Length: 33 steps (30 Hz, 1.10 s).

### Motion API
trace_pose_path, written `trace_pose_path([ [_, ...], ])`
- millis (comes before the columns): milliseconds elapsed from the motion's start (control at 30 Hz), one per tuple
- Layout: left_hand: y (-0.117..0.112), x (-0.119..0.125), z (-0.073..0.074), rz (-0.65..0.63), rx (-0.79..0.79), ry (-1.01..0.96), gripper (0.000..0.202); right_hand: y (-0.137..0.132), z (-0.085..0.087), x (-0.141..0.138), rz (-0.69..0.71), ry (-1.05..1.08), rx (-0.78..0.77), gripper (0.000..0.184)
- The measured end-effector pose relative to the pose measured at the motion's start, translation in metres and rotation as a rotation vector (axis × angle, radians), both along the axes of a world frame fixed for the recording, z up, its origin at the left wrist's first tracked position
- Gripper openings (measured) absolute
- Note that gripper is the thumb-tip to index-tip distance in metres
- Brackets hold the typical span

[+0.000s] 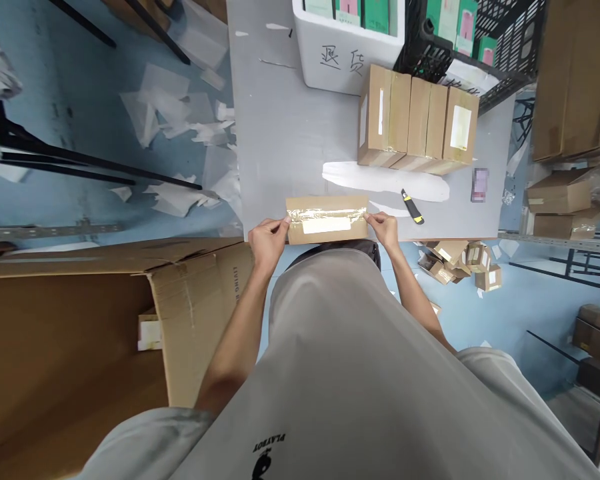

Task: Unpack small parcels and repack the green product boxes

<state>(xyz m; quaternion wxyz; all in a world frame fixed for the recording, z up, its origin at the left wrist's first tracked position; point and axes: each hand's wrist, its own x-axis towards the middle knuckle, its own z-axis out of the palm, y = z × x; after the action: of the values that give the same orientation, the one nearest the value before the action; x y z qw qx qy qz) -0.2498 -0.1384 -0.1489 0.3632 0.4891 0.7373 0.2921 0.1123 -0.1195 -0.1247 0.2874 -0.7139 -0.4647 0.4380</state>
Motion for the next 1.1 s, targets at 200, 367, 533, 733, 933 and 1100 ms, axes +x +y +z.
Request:
trace_pose_path([
  [200,-0.009,0.001,-0.016,0.017,-0.051,-0.020,0.035,-0.013,-0.022,0.008,0.014,0.049,-0.007,0.077],
  [367,-0.026,-0.007,-0.038,0.047,-0.239,-0.056,0.036,-0.032,-0.050,0.024,-0.007,0.036,-0.049,0.061],
  [533,-0.037,-0.005,-0.053,-0.086,-0.327,-0.108,0.066,-0.048,-0.074,0.023,0.090,0.017,-0.132,0.061],
  [733,-0.029,0.002,-0.053,-0.143,-0.228,-0.180,0.069,-0.049,-0.080,0.014,0.135,0.005,-0.163,0.059],
  [933,-0.019,-0.004,-0.044,-0.157,-0.156,-0.313,0.068,-0.040,-0.058,0.010,0.122,0.073,-0.131,0.042],
  [1100,-0.003,-0.006,-0.030,-0.055,-0.102,-0.360,0.068,-0.022,-0.029,0.006,0.094,0.103,-0.032,0.071],
])
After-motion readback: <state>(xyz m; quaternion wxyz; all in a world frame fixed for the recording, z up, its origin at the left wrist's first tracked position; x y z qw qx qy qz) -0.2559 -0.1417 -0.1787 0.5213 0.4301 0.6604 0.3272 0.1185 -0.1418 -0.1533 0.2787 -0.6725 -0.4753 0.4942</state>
